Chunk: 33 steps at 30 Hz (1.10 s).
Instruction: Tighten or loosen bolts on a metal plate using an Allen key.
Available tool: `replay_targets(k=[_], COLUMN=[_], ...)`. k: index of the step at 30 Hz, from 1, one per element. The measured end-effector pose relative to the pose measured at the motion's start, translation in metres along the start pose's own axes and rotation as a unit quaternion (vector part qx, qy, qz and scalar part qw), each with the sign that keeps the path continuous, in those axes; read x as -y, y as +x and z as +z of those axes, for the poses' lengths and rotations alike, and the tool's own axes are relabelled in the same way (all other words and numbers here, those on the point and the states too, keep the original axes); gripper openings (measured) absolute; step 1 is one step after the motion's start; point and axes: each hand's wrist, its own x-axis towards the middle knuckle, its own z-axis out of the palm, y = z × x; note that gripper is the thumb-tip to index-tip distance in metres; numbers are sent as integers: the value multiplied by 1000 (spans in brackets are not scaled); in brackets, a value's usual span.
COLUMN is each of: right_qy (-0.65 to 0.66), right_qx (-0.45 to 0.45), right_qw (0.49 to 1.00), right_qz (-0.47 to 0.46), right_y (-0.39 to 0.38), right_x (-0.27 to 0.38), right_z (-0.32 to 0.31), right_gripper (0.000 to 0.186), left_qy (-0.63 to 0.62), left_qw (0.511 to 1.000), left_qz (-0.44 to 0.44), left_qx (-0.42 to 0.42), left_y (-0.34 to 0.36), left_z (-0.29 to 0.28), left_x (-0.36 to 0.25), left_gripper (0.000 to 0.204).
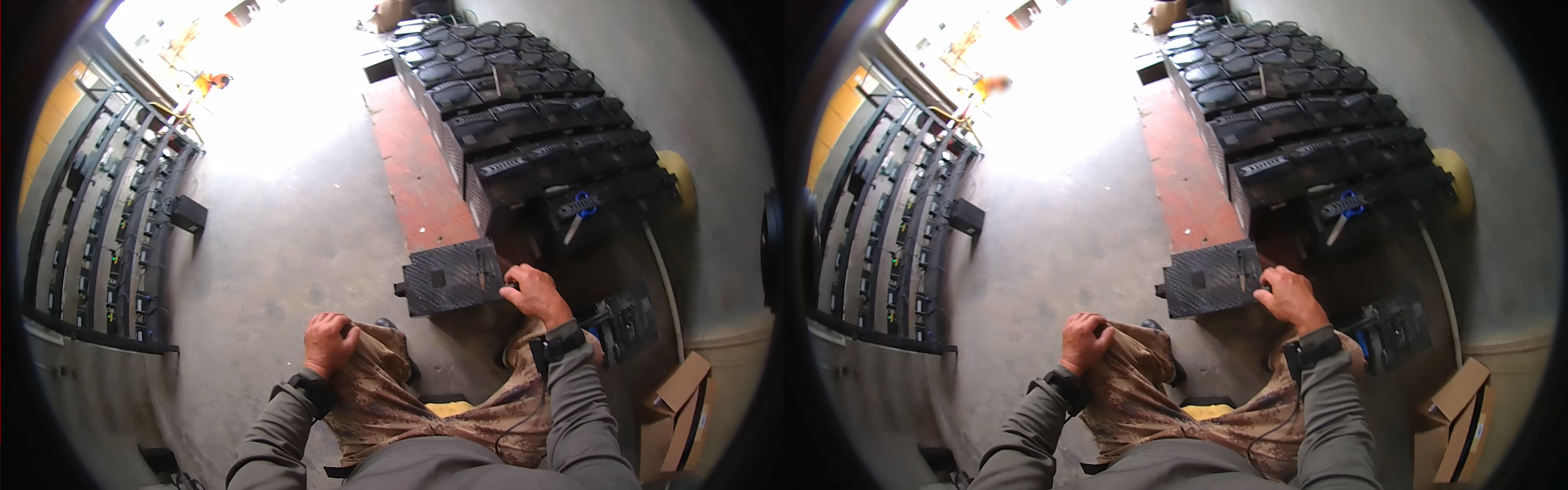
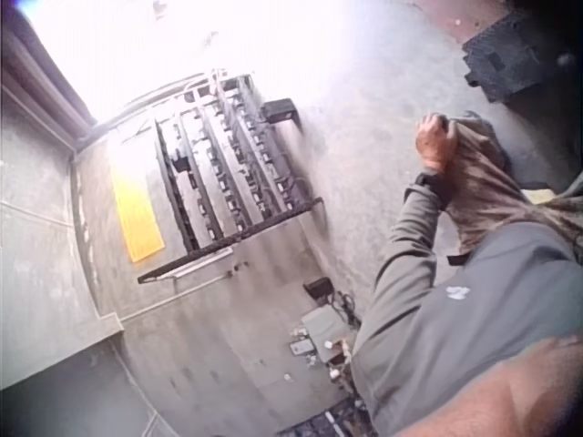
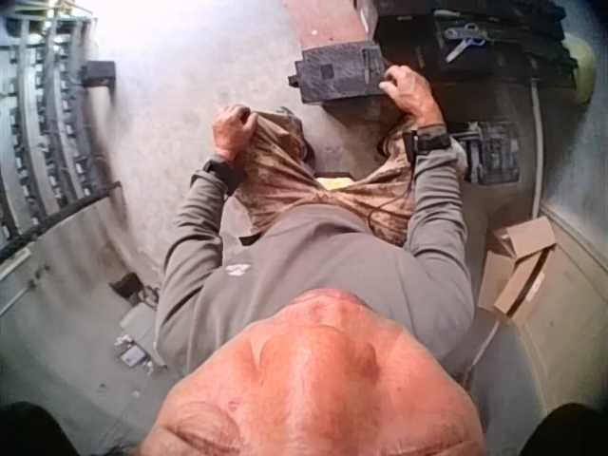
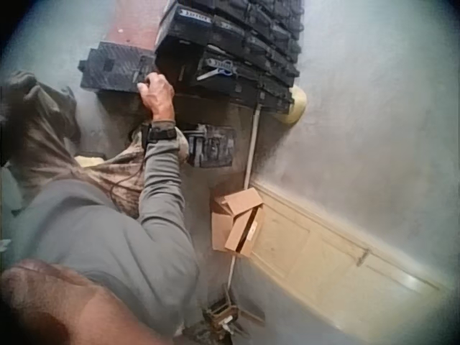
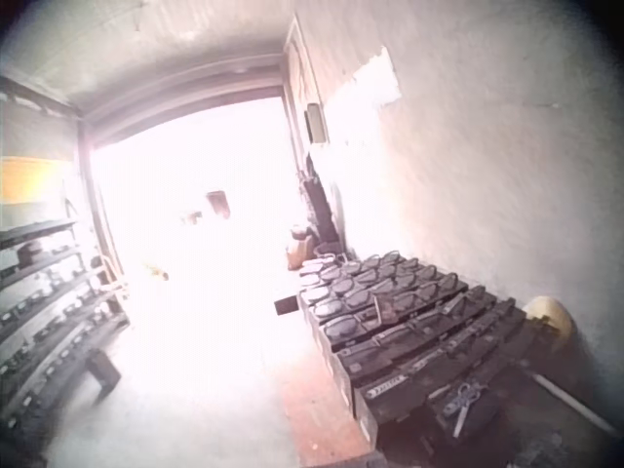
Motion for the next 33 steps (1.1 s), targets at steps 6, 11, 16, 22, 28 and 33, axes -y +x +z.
replay_targets(k=[6,11,16,22,28,33], right_qy=[-12,-6,-14,-21,-62,-11], right_qx=[-9,3,2,16,22,-33], right_qw=[1000,1000,1000,999,994,999], right_qz=[-1,13,0,33,85,-14], right_y=[-7,-6,-6,-5,-5,-8], right_x=[-8,2,-2,-1,12,1], right_z=[-1,-3,-2,-6,-10,-4], right_gripper=[30,25,26,30,37,37], left_qy=[7,2,0,2,8,0], left_qw=[1000,1000,1000,1000,1000,1000], left_qz=[5,1,-2,1,2,4], left_qx=[14,12,19,19,19,12], left_y=[1,-2,-1,0,-2,-3], left_z=[8,2,4,5,3,4], left_x=[-2,-2,-1,-1,-1,-1], left_gripper=[25,24,26,26,27,26])
